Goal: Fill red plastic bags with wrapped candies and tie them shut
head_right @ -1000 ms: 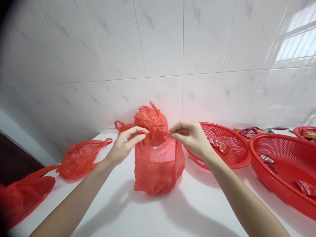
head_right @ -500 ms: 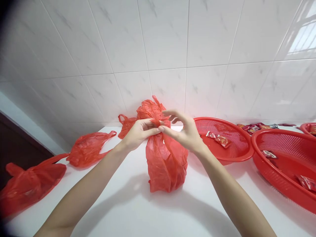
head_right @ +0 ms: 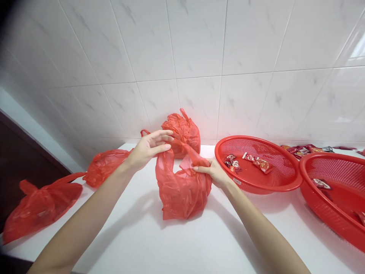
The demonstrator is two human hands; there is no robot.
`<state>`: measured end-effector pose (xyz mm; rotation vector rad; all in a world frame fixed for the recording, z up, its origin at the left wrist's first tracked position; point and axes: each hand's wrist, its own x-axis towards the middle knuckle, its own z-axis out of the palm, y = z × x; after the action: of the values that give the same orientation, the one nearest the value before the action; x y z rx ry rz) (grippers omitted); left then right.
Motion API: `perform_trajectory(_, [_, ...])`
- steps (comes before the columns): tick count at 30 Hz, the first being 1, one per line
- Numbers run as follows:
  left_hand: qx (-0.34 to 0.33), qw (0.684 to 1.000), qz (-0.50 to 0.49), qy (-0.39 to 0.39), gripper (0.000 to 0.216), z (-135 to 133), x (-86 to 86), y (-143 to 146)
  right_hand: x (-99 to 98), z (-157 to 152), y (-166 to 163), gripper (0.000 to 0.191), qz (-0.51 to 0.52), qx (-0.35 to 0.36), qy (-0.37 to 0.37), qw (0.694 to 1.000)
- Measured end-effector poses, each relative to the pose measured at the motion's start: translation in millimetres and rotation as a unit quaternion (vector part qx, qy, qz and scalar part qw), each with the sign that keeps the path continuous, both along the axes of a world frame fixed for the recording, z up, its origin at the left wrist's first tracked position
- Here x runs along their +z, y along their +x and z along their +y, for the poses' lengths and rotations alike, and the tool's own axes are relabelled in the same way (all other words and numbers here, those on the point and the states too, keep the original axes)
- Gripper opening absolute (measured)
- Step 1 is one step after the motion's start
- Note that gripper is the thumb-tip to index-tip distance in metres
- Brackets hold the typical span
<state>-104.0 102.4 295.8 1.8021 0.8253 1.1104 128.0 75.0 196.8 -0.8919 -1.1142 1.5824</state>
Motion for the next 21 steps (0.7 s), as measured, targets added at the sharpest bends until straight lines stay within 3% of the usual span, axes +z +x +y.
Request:
perform_trajectory(2, [0.041,0.999,0.019,-0.007,0.044,2,0.3,-14,0.5,3,-1,0.033,0.056,-0.052,-0.008,0.997])
perform_trajectory(5, [0.045,0.997,0.054,-0.027,0.034,6,-4.3,-26,3.3,6,-5,0.028,0.104,-0.093,0.013,0.99])
perform_trajectory(11, [0.019,0.998,0.029,-0.059,0.031,12,-16.5,-32,12.5,8,-16,0.025,0.147,-0.078,0.059,0.984])
perform_trajectory(17, [0.072,0.995,-0.062,-0.035,0.029,17,-5.9,-38,29.1,-1,-22,0.033,0.044,-0.147,0.068,0.986])
perform_trajectory(21, [0.071,0.996,-0.048,0.005,0.027,12,6.0,-37,41.0,-7,-25,0.047,-0.056,-0.156,0.065,0.984])
